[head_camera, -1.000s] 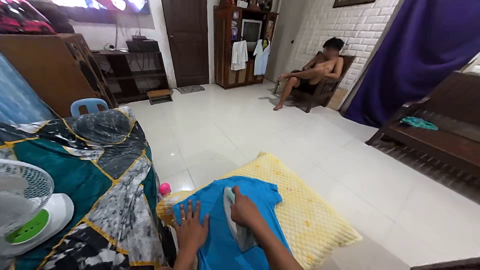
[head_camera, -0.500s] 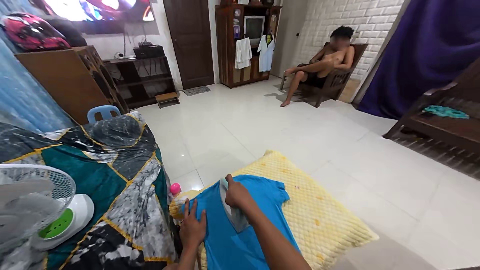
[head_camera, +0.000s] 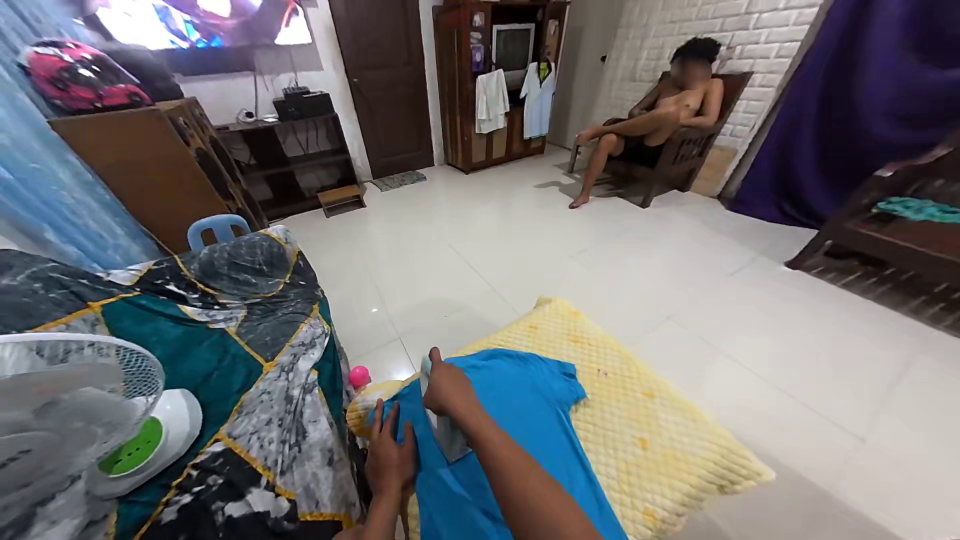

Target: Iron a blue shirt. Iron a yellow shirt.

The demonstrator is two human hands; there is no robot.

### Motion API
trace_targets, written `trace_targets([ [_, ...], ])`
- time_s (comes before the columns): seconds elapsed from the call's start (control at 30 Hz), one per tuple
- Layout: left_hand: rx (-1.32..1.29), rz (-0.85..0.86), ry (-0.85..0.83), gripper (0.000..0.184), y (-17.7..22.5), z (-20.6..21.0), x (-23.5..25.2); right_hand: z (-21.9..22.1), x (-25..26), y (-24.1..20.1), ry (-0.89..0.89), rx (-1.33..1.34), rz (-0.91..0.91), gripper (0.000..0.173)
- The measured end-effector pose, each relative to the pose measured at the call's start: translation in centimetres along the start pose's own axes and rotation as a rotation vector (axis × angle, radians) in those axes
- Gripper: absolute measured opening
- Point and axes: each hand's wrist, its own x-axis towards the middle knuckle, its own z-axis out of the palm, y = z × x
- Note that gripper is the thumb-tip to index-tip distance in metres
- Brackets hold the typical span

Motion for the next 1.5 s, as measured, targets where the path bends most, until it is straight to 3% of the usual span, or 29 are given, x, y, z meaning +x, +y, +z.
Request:
trace_targets([
  [0.13, 0.001, -0.005, 0.008, 0.047, -0.1, 0.0, -0.4, 1.3, -5.4, 0.8, -0.037, -0.031, 0.042, 0.095],
  [0.3, 0.021, 0.015, 0.053, 0.047, -0.1, 0.4, -0.6, 3.2, -12.4, 2.0, -0.089, -0.035, 0.133, 0.088],
  [0.57, 0.066, -0.016, -0.027, 0.049, 0.2, -0.1, -0.5, 2.2, -9.1, 1.8, -0.082, -0.038, 0.056, 0.094],
  [0.87, 0.061, -0.018, -0.054, 0.049, 0.5, -0.3, -0.3, 4.8, -21.6, 4.3, -0.204, -0.092, 0.167, 0.088],
  [1.0, 0.060, 0.002, -0.045, 0.049, 0.4, -0.1, 0.0, 4.7, -20.6, 4.7, -0.182, -0.056, 0.128, 0.083],
  [1.2, 0.024, 0.035, -0.035, 0.048, 0.2, -0.1, 0.0, 3.8, -16.7, 3.9, -0.117, -0.050, 0.078, 0.092],
  [1.37, 0.038, 0.049, -0.030, 0.047, 0.3, -0.3, -0.3, 3.9, -20.9, 5.7, -0.169, -0.045, 0.073, 0.090],
  [1.5, 0.008, 0.069, -0.001, 0.046, -0.2, 0.1, -0.3, 4.2, -25.4, 8.4, -0.213, -0.038, 0.092, 0.072],
])
